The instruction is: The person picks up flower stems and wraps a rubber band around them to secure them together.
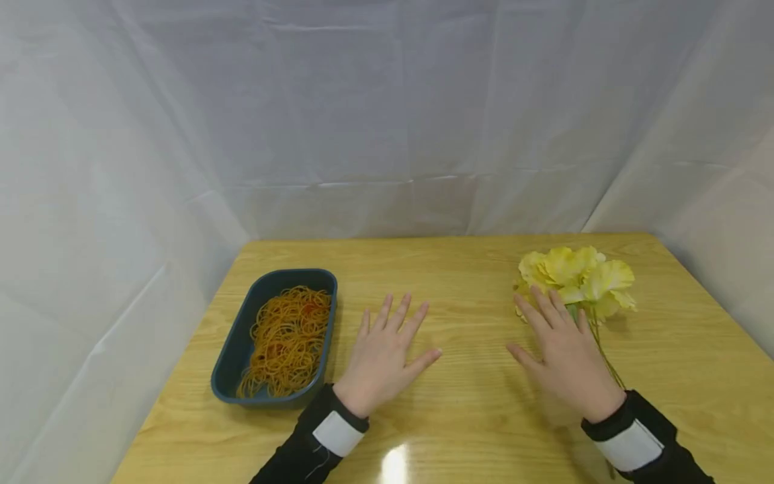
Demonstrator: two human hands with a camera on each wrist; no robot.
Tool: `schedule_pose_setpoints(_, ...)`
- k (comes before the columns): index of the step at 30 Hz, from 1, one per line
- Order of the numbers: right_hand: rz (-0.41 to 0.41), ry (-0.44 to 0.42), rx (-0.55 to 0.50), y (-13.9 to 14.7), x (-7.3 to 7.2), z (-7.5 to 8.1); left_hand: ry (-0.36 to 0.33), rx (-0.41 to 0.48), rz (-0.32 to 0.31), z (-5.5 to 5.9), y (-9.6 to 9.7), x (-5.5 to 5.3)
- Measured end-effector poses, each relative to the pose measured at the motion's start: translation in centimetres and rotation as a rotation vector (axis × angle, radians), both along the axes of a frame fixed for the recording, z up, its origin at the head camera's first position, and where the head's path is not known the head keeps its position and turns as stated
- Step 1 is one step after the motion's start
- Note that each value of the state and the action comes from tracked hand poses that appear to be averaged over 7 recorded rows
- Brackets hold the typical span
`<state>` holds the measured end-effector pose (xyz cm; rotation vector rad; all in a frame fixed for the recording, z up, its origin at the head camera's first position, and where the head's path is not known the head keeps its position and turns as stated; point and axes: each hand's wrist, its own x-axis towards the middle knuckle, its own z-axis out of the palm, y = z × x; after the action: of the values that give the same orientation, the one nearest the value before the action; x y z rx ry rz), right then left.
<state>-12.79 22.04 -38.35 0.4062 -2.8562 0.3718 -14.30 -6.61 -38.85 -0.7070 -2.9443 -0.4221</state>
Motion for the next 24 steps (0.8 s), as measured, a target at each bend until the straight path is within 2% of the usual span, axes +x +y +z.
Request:
schedule_pose_setpoints(5,-0.064,-0.036,-0.022,2.8,0.1,0.0,-0.013,-0.009,-0.014,0.1,0.1,0.0)
schedule_pose_setpoints(7,-0.083,-0.022,-0.022,4.0,0.1,-0.3,-0.022,-0.009,-0.021,0.0,0.2,-0.1)
schedule_pose_setpoints(14,-0.125,0.128,-0.051,6.7,-0.3,-1.5,-0.057,0.025,-0.02,-0.2,0.1,-0.3)
schedule_pose_setpoints(16,-0.149,0.137,-0.067,7.1,-0.5,-1.8,-0.068,0.043,-0.022,-0.3,0.1,-0.3)
schedule_pose_setpoints(19,-0.197,0.1,-0.052,7.5,-0.8,-2.0,-0.084,0.067,-0.027,-0.2,0.1,-0.4)
schedule_pose_setpoints(24,-0.296,-0.087,-0.019,8.2,-1.2,-2.3,-0.113,0.172,-0.068,-0.5,0.4,-0.4)
